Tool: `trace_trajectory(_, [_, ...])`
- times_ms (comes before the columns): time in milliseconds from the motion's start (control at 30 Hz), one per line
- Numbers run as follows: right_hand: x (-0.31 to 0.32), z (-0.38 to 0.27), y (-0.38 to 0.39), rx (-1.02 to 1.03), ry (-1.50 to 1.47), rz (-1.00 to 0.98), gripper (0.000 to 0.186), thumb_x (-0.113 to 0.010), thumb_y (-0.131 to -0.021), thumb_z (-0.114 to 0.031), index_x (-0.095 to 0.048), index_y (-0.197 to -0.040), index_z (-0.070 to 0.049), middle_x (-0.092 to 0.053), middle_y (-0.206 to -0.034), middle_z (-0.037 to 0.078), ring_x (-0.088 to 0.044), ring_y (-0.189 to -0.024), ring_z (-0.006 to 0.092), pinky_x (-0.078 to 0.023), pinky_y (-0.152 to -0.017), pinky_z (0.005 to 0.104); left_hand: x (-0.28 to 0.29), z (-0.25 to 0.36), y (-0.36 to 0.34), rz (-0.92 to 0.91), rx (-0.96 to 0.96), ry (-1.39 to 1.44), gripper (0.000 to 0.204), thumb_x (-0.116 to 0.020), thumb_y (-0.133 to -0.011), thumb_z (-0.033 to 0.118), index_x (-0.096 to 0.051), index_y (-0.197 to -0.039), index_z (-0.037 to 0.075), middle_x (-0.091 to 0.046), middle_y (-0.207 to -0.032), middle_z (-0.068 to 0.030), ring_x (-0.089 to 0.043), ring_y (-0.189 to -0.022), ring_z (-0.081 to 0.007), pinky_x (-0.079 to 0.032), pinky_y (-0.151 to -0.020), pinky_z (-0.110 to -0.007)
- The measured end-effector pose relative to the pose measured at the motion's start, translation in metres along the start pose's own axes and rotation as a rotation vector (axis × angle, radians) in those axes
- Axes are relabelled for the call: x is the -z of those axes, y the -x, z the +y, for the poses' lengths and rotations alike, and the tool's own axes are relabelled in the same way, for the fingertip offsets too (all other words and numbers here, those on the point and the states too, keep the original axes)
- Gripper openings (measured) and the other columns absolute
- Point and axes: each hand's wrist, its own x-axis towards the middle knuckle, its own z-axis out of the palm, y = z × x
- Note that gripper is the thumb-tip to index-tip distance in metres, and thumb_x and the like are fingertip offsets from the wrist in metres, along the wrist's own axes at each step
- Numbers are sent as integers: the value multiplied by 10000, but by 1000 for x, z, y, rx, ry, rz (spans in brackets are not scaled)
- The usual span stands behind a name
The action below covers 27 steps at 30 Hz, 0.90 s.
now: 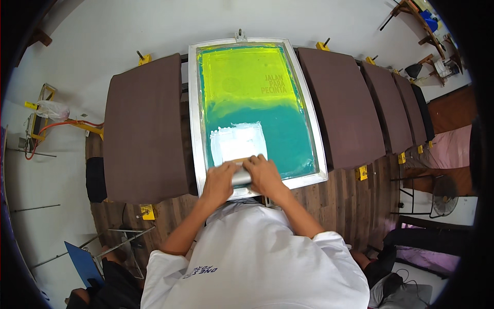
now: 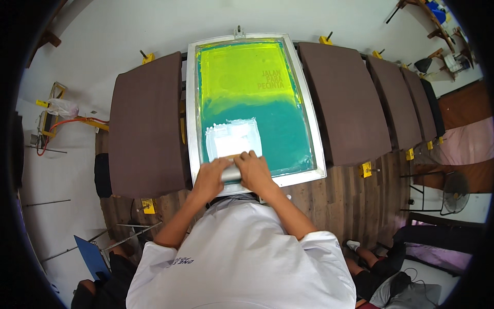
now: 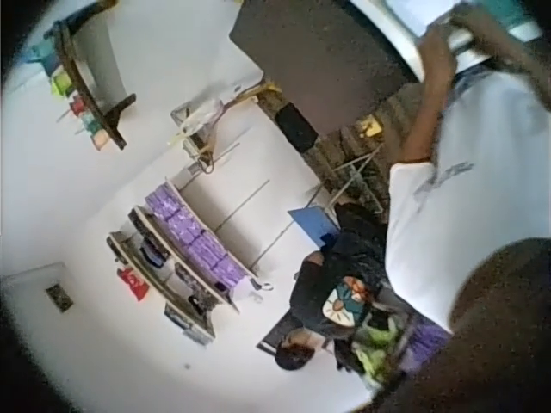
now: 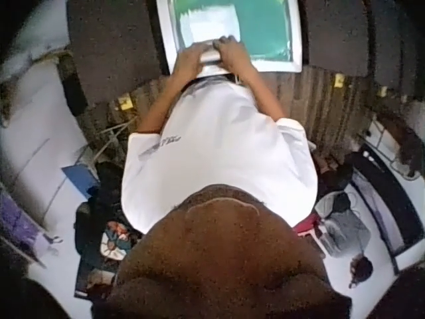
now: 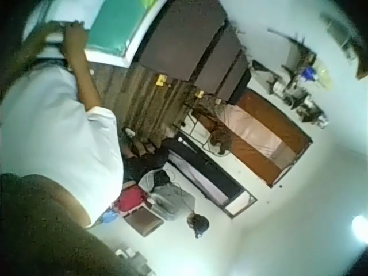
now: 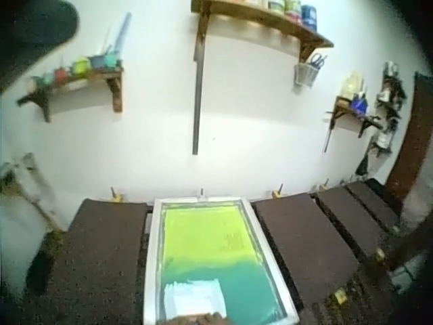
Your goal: Apply white ink to a screen frame using a squeegee to prepare for printing.
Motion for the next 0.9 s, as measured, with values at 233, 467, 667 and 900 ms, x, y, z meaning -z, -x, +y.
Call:
trace_trajectory(233, [17, 3, 4, 7, -28, -128, 344, -710, -697, -77, -685, -1038, -111, -672, -988, 101, -634, -977, 324, -516, -763, 505, 15, 12, 0, -79, 11, 74, 477, -651, -672, -74, -678, -1137, 29, -690, -1083, -188, -653, -1011, -374, -503, -904, -451])
trace_trajectory(467, [32, 42, -81, -34, -81, 44, 289, -672, -679, 2, -677, -962, -56, -677, -964, 162, -633, -950, 381, -536, -795, 476, 20, -23, -86, 42, 32, 46, 414, -610, -717, -79, -716, -1095, 52, -698, -1062, -189, -661, -989, -370, -516, -898, -455])
trace_trajectory(667, [0, 17, -13, -18, -37, 97, 418, -688, -609, 20, -618, -1015, -51, -615, -1037, 153, -574, -984, 379, -511, -790, 467, -8, -11, -26, 92, -93, -23, 487, -638, -684, -103, -665, -1144, 54, -656, -1128, -127, -661, -951, -338, -503, -835, -475])
trace_trajectory(900, [16, -5, 24, -55, -99, -117, 450, -696, -612, 6, -647, -1052, -76, -650, -1052, 121, -595, -1010, 360, -515, -816, 477, 2, 17, 11, -73, -1, 32, 564, -653, -660, -82, -639, -1213, 28, -667, -1169, -167, -638, -1051, -352, -471, -917, -455])
